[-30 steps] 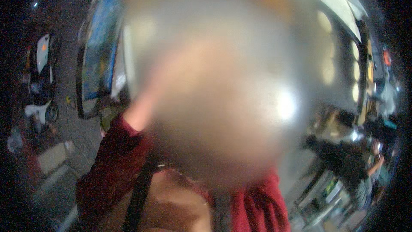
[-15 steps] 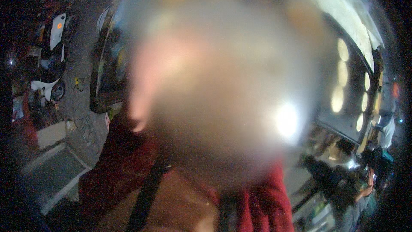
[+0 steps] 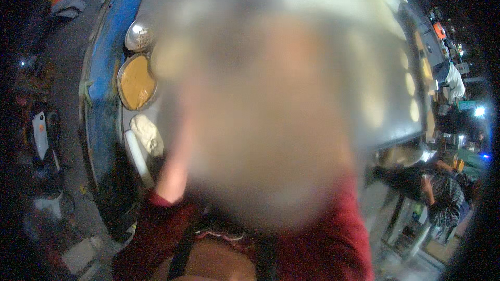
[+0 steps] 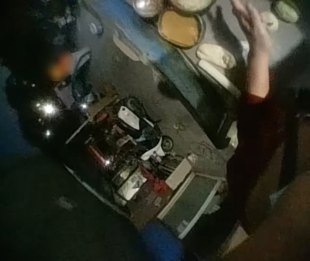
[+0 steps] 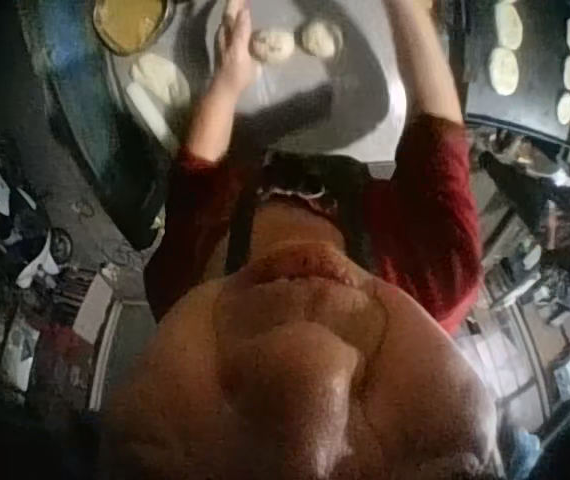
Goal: The person prepares and cooks flatbreads on a griddle. They knead dough, roll it into rounds, place them on the griddle, and flip them as they cook. The person also applies a liquid to the cooking flatbreads and moves finished ones to a rack.
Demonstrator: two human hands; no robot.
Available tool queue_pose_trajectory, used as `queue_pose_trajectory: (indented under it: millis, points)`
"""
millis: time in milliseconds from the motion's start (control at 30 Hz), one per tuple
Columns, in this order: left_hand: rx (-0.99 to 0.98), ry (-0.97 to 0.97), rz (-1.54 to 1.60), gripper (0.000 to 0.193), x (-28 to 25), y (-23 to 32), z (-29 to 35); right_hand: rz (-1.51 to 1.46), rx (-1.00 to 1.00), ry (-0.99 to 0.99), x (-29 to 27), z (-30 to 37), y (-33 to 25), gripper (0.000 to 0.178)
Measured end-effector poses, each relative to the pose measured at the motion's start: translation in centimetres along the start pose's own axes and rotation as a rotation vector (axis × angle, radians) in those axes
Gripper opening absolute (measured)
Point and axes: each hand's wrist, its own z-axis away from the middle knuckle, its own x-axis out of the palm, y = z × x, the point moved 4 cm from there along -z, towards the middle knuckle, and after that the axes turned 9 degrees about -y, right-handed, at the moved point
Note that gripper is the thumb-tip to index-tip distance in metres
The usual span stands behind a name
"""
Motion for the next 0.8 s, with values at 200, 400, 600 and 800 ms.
queue_pose_trajectory:
  millis: [200,400,600,800]
  points:
    - [-0.115,0.064,0.052,0.051,-0.4,-0.8,0.6,0.737,-0.421,0.003,0.0,-15.5,5.3,0.043]
    - [-0.068,0.041,0.006,0.048,-0.7,0.0,0.3,0.564,-0.328,0.021,-1.3,-14.7,4.4,0.042]
    - [0.235,0.011,-0.285,0.09,3.9,5.4,-2.9,-1.027,0.033,-0.15,-2.9,3.6,0.4,0.049]
    - [0.349,-0.426,-0.659,0.06,15.7,4.5,-4.0,-1.257,0.328,0.071,0.3,21.7,4.9,0.059]
